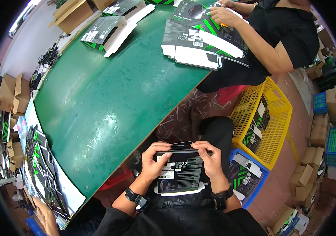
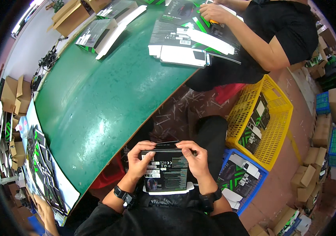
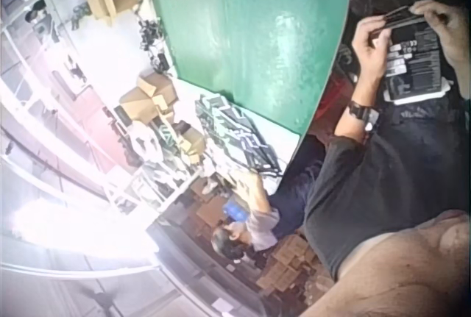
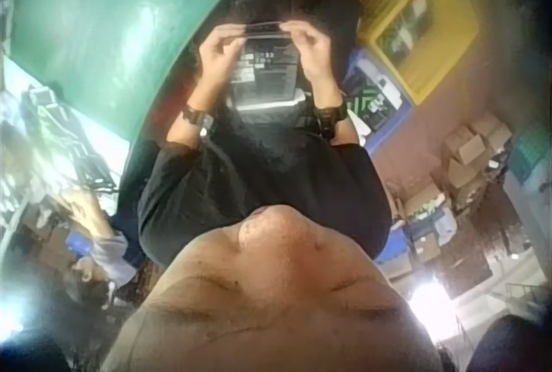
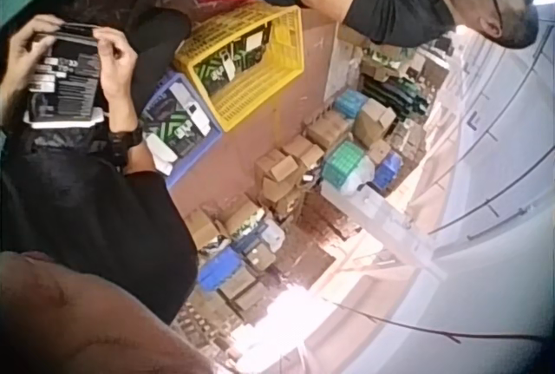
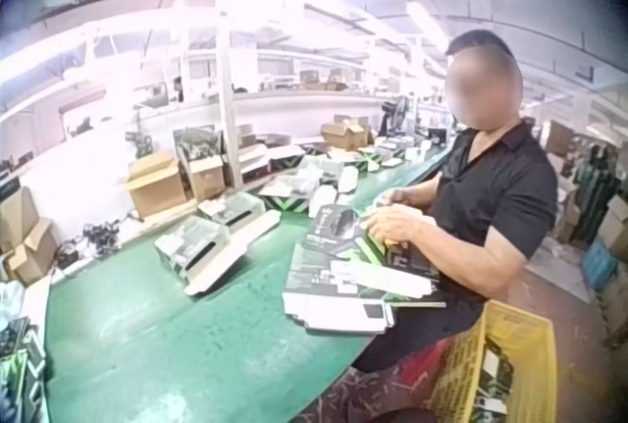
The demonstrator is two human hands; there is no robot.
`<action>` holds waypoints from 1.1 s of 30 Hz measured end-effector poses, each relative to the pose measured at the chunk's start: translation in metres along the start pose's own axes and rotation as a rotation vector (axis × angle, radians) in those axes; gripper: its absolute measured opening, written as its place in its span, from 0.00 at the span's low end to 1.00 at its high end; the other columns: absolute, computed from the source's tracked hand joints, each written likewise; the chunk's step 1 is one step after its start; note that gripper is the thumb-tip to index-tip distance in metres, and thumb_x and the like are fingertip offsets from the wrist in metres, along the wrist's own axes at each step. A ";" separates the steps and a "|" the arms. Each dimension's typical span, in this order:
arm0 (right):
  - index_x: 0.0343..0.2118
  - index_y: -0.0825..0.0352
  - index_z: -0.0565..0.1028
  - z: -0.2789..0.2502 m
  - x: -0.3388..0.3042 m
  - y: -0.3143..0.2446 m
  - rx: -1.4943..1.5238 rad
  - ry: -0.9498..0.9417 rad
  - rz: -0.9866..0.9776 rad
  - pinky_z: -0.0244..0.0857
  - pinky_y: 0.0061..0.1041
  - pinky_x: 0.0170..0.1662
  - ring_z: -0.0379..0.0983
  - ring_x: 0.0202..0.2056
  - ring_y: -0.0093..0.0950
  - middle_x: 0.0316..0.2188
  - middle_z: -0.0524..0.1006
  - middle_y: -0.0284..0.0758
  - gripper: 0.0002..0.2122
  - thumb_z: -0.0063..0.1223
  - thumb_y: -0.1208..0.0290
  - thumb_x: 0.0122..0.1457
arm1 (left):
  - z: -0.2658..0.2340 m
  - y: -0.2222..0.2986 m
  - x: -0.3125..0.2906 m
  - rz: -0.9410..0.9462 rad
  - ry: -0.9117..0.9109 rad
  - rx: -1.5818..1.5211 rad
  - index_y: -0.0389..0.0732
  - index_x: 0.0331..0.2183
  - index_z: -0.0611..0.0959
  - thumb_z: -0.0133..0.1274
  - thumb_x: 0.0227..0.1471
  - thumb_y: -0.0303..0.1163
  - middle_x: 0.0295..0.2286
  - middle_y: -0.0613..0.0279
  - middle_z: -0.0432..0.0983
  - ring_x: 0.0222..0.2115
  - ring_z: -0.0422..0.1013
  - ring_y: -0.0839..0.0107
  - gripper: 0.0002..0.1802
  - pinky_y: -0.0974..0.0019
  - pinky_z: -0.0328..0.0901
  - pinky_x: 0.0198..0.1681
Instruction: Folding and organizing retail boxes for computer peripherals.
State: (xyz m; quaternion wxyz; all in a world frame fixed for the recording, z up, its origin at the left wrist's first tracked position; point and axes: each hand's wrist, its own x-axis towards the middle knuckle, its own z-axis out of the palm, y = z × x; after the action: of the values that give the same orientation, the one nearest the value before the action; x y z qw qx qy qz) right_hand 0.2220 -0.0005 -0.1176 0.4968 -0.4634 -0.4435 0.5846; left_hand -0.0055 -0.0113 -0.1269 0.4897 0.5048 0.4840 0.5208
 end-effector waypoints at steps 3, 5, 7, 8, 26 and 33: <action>0.38 0.73 0.81 0.001 -0.003 0.000 -0.037 -0.015 -0.036 0.68 0.25 0.50 0.77 0.44 0.27 0.41 0.81 0.39 0.07 0.60 0.74 0.61 | 0.000 -0.003 -0.001 0.044 0.003 0.022 0.35 0.35 0.84 0.64 0.49 0.23 0.39 0.52 0.81 0.44 0.76 0.61 0.09 0.61 0.67 0.51; 0.38 0.73 0.81 0.001 -0.004 0.001 -0.052 -0.013 -0.046 0.69 0.24 0.50 0.77 0.44 0.27 0.41 0.81 0.39 0.07 0.61 0.76 0.60 | 0.001 -0.005 -0.003 0.060 0.017 0.020 0.36 0.33 0.84 0.65 0.47 0.22 0.37 0.53 0.82 0.44 0.76 0.60 0.08 0.59 0.67 0.51; 0.37 0.73 0.81 0.001 -0.005 0.001 -0.075 -0.014 -0.065 0.69 0.23 0.48 0.77 0.43 0.27 0.40 0.81 0.39 0.07 0.63 0.76 0.59 | 0.001 -0.005 -0.003 0.063 0.016 0.021 0.36 0.33 0.84 0.65 0.47 0.22 0.37 0.53 0.82 0.43 0.76 0.60 0.08 0.59 0.67 0.51; 0.37 0.73 0.81 0.000 -0.006 0.004 -0.073 -0.015 -0.063 0.69 0.23 0.48 0.77 0.43 0.27 0.40 0.81 0.39 0.07 0.63 0.76 0.59 | 0.001 -0.004 -0.004 0.066 0.015 0.019 0.36 0.32 0.84 0.65 0.47 0.22 0.37 0.54 0.83 0.43 0.76 0.60 0.08 0.58 0.67 0.51; 0.32 0.74 0.81 0.010 -0.004 0.013 -0.200 0.098 -0.133 0.70 0.25 0.47 0.79 0.40 0.28 0.35 0.83 0.39 0.02 0.61 0.83 0.57 | -0.003 -0.002 -0.011 -0.174 0.018 -0.077 0.35 0.55 0.70 0.63 0.51 0.21 0.44 0.54 0.80 0.47 0.75 0.69 0.30 0.66 0.68 0.52; 0.42 0.75 0.77 -0.023 -0.020 -0.010 0.532 0.161 0.097 0.59 0.15 0.26 0.67 0.25 0.18 0.45 0.80 0.49 0.13 0.48 0.68 0.68 | 0.005 0.049 -0.036 -0.296 -0.088 0.076 0.36 0.67 0.45 0.72 0.45 0.33 0.65 0.42 0.48 0.65 0.52 0.52 0.63 0.53 0.52 0.66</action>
State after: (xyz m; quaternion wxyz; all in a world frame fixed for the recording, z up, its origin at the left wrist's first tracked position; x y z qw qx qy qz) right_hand 0.2475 -0.0176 -0.1102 0.6061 -0.3822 -0.2108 0.6649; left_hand -0.0014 -0.0498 -0.0799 0.5625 0.4684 0.5506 0.4013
